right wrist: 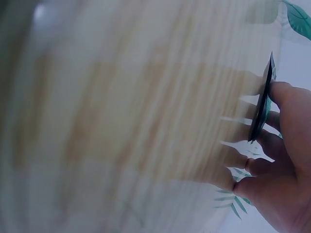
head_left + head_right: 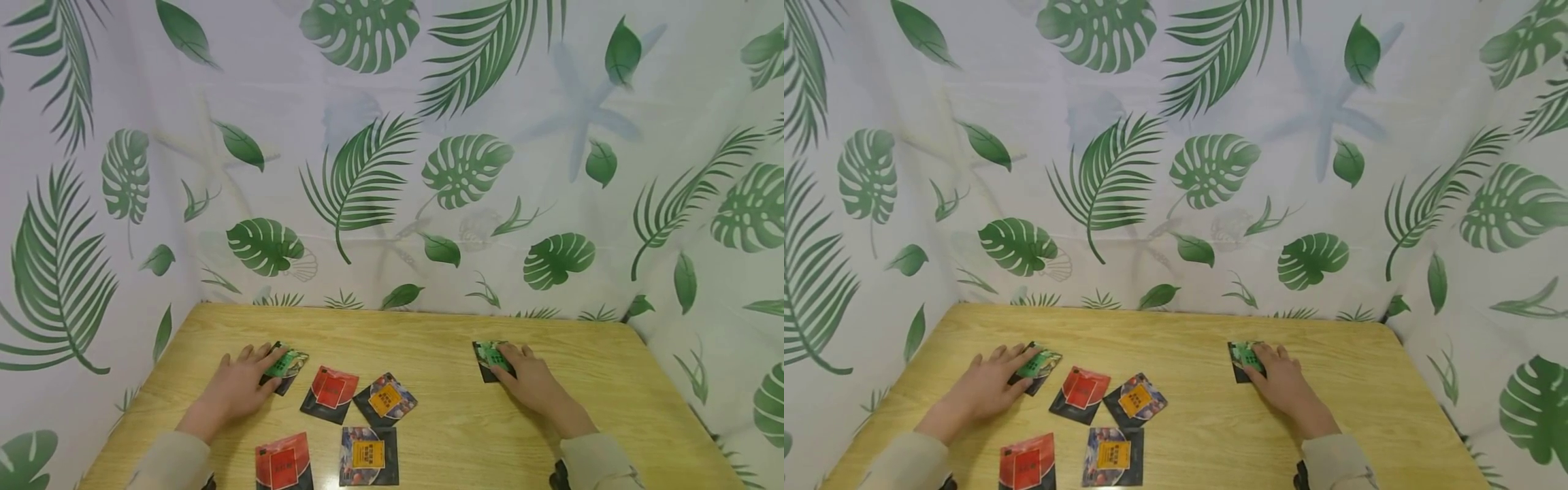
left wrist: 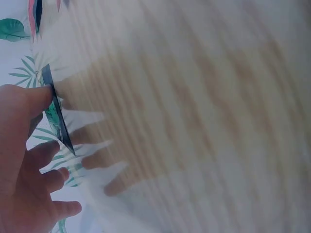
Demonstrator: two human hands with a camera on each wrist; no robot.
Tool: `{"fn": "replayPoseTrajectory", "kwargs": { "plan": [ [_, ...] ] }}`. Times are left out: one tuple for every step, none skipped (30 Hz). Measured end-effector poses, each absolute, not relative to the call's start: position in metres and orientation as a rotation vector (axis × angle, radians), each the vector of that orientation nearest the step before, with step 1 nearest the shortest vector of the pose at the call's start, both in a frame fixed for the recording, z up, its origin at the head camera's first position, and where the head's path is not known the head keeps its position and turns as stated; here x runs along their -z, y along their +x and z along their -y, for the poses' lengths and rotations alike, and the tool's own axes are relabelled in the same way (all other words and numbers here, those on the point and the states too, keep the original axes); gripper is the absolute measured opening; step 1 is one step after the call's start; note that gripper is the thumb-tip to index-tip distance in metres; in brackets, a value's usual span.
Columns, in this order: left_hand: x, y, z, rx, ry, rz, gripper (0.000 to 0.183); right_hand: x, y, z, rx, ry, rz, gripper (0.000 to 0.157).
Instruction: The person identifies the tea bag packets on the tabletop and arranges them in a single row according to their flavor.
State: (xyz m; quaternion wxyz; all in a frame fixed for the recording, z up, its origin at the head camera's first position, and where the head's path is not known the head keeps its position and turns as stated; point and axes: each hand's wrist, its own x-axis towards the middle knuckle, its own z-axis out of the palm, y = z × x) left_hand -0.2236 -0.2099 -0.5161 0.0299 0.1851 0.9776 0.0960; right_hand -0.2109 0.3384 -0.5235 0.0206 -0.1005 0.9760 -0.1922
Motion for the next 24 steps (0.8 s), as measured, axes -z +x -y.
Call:
{"fn": "replayPoseTrajectory", "kwargs": {
  "plan": [
    [0.516, -0.224, 0.209, -0.308, 0.57, -3.006, 0.061, 0.523, -0.211, -0.339, 0.594, -0.313, -3.03, 0.063],
    [0.516, -0.224, 0.208, -0.318, 0.569, -3.001, 0.061, 0.523, -0.211, -0.339, 0.597, -0.313, -3.03, 0.062],
    [0.516, -0.224, 0.206, -0.327, 0.569, -2.997, 0.061, 0.523, -0.21, -0.339, 0.599, -0.315, -3.029, 0.062],
    [0.515, -0.225, 0.205, -0.333, 0.57, -2.994, 0.061, 0.524, -0.21, -0.339, 0.602, -0.315, -3.028, 0.062],
    [0.516, -0.226, 0.204, -0.337, 0.569, -2.994, 0.061, 0.524, -0.21, -0.339, 0.598, -0.32, -3.03, 0.061],
    [0.516, -0.227, 0.202, -0.339, 0.569, -2.995, 0.061, 0.524, -0.21, -0.34, 0.602, -0.319, -3.027, 0.061],
    [0.516, -0.228, 0.201, -0.345, 0.566, -2.995, 0.061, 0.524, -0.21, -0.34, 0.6, -0.322, -3.029, 0.061],
    [0.516, -0.229, 0.199, -0.346, 0.565, -2.997, 0.061, 0.524, -0.21, -0.34, 0.61, -0.317, -3.022, 0.06],
    [0.516, -0.231, 0.197, -0.348, 0.563, -2.998, 0.061, 0.524, -0.211, -0.34, 0.607, -0.318, -3.022, 0.06],
    [0.516, -0.232, 0.195, -0.352, 0.56, -2.995, 0.062, 0.523, -0.211, -0.34, 0.614, -0.31, -3.016, 0.06],
    [0.516, -0.234, 0.193, -0.354, 0.556, -2.993, 0.062, 0.523, -0.211, -0.34, 0.614, -0.308, -3.012, 0.061],
    [0.516, -0.236, 0.191, -0.361, 0.551, -2.989, 0.062, 0.523, -0.212, -0.34, 0.621, -0.299, -3.006, 0.061],
    [0.516, -0.237, 0.189, -0.367, 0.548, -2.983, 0.062, 0.523, -0.212, -0.34, 0.622, -0.294, -3.002, 0.061],
    [0.515, -0.239, 0.187, -0.371, 0.543, -2.977, 0.062, 0.523, -0.212, -0.34, 0.626, -0.286, -2.997, 0.062],
    [0.515, -0.24, 0.185, -0.375, 0.54, -2.97, 0.062, 0.523, -0.212, -0.34, 0.616, -0.287, -3.001, 0.062],
    [0.514, -0.242, 0.183, -0.381, 0.533, -2.965, 0.063, 0.524, -0.213, -0.34, 0.618, -0.282, -3.001, 0.062],
    [0.514, -0.243, 0.181, -0.382, 0.53, -2.962, 0.062, 0.524, -0.213, -0.34, 0.615, -0.283, -3.006, 0.062],
    [0.514, -0.244, 0.179, -0.39, 0.522, -2.956, 0.062, 0.525, -0.213, -0.34, 0.617, -0.278, -3.008, 0.063],
    [0.513, -0.245, 0.177, -0.394, 0.517, -2.951, 0.062, 0.525, -0.213, -0.339, 0.615, -0.278, -3.013, 0.063],
    [0.513, -0.245, 0.176, -0.398, 0.51, -2.947, 0.062, 0.525, -0.214, -0.339, 0.612, -0.279, -3.02, 0.063],
    [0.513, -0.246, 0.174, -0.4, 0.507, -2.945, 0.062, 0.525, -0.214, -0.339, 0.611, -0.278, -3.025, 0.063],
    [0.512, -0.246, 0.172, -0.402, 0.502, -2.942, 0.062, 0.526, -0.214, -0.339, 0.613, -0.275, -3.028, 0.062],
    [0.511, -0.246, 0.17, -0.402, 0.5, -2.94, 0.062, 0.526, -0.214, -0.338, 0.614, -0.273, -3.031, 0.062],
    [0.509, -0.246, 0.168, -0.404, 0.494, -2.936, 0.062, 0.527, -0.214, -0.339, 0.614, -0.269, -3.033, 0.062]
  ]
}}
